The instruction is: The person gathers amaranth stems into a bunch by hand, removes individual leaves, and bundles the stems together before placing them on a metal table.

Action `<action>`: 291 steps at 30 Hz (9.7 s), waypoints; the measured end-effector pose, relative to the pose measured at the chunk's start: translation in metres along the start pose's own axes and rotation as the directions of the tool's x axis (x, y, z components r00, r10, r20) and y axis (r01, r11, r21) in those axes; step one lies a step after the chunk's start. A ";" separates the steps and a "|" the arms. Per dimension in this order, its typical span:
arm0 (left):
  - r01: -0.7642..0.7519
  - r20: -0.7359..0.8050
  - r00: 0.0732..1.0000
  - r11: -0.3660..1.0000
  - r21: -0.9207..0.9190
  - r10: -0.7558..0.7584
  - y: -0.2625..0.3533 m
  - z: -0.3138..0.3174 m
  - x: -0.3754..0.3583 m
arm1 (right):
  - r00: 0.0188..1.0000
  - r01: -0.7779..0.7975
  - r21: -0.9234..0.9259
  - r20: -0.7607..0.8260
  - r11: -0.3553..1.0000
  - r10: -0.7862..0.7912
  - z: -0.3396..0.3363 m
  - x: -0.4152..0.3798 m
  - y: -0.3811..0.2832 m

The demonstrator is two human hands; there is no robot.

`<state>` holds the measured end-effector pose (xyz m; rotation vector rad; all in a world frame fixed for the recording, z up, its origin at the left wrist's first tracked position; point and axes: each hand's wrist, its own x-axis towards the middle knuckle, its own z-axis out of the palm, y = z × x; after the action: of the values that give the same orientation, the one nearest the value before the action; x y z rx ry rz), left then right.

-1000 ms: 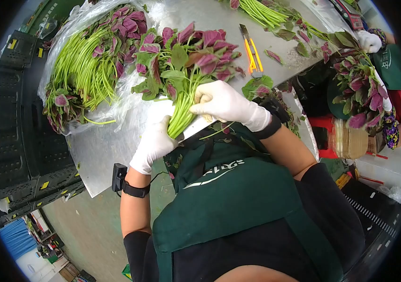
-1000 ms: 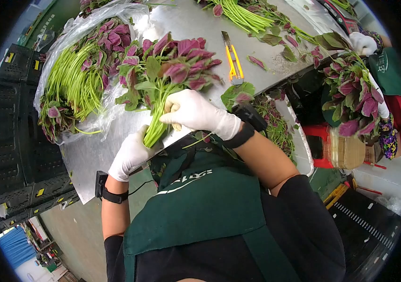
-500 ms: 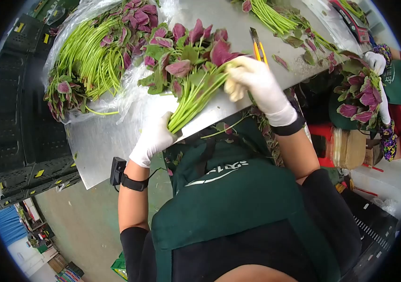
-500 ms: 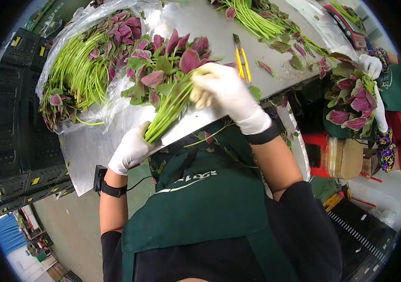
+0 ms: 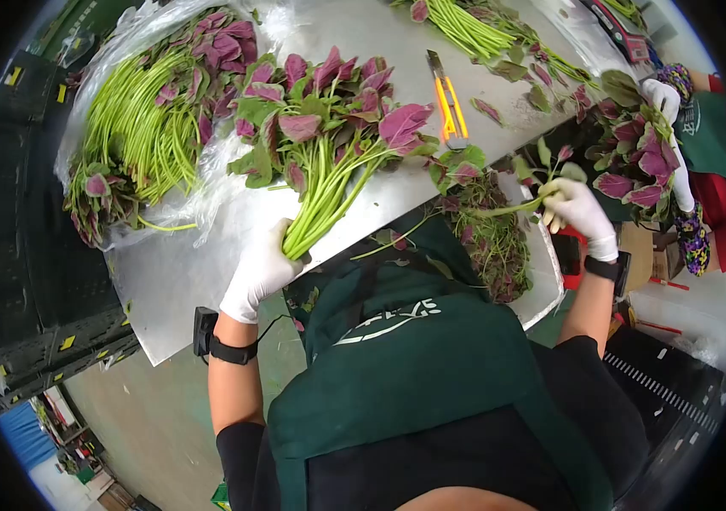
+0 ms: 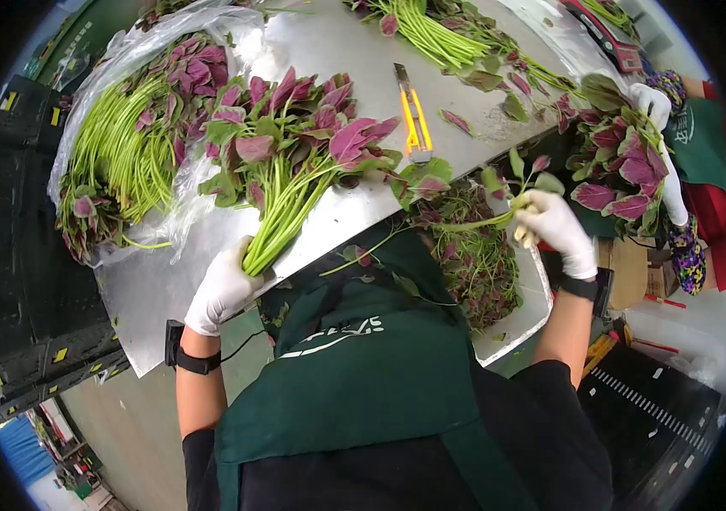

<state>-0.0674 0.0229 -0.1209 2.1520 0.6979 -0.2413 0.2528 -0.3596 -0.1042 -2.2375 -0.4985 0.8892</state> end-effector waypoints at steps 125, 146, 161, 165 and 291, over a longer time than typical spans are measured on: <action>0.187 -0.256 0.928 0.254 0.949 0.271 -0.013 0.047 -0.005 | 0.720 0.646 -0.447 0.087 0.619 -0.689 0.150 0.065 -0.148; 0.187 -0.257 0.919 0.247 0.951 0.297 -0.018 0.051 -0.004 | 0.453 0.795 -0.451 -0.007 0.407 -0.892 0.188 0.045 -0.219; 0.239 -0.342 0.896 0.342 0.909 0.282 -0.018 0.051 -0.005 | 0.407 0.851 -0.269 -0.206 0.451 -0.890 0.220 0.092 -0.161; 0.238 -0.356 0.887 0.370 0.898 0.295 -0.020 0.050 -0.005 | 0.677 0.697 -0.057 -0.277 0.715 -0.682 0.217 0.081 -0.166; 0.270 -0.391 0.884 0.403 0.874 0.257 -0.021 0.058 -0.007 | 0.750 0.624 -0.197 -0.123 0.756 -0.650 0.215 0.086 -0.159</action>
<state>-0.0808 -0.0144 -0.1691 3.4001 0.9968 -0.0871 0.1441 -0.1044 -0.1480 -2.0129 -1.1841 0.2814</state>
